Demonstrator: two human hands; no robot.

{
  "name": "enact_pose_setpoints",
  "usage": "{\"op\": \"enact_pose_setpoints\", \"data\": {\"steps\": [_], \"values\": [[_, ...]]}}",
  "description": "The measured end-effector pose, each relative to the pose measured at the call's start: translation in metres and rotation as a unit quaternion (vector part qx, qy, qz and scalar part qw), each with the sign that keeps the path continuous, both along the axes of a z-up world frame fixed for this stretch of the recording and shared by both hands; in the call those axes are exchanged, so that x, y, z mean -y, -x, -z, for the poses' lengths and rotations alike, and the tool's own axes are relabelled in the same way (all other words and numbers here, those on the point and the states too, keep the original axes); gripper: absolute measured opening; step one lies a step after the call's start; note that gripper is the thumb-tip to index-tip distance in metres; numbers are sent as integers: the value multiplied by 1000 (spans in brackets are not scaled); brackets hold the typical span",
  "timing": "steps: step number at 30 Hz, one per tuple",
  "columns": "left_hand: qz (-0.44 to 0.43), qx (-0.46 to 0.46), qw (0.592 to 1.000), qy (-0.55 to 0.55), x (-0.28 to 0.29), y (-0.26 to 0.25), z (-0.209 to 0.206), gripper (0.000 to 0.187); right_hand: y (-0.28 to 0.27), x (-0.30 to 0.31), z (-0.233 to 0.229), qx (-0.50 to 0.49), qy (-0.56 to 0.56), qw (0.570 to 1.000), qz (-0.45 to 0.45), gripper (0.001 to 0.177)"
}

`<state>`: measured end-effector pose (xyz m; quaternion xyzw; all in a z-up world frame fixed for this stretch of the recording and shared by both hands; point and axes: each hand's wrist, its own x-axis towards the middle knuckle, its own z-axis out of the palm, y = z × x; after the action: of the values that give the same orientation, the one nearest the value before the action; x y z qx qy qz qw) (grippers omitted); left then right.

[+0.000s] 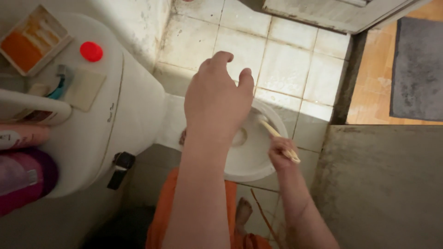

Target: The person cleans the inside of a toilet bowl using a long-handled brush.

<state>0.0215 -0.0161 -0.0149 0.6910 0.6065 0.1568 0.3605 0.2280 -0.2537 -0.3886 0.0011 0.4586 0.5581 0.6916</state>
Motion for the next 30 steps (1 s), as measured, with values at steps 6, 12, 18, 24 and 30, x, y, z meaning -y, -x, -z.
{"op": "enact_pose_setpoints", "data": {"steps": [6, 12, 18, 24, 30], "values": [[8, 7, 999, -40, 2, -3, 1, 47, 91, -49, 25, 119, 14, 989, -90, 7], [6, -2, 1000, -13, 6, -10, -1, 47, 51, -28, -24, 62, 11, 998, 18, 14], [-2, -10, 1000, -17, 1, -6, 1, 47, 50, -23, -10, 80, 72, 994, -33, 14], [5, -3, 1000, -1, 3, -13, 5, 48, 117, -73, -2, 116, 1, 975, -190, 14], [-12, -11, 1000, -12, -5, -1, 1, 47, 57, -36, -24, 114, 64, 989, -66, 35]]}}
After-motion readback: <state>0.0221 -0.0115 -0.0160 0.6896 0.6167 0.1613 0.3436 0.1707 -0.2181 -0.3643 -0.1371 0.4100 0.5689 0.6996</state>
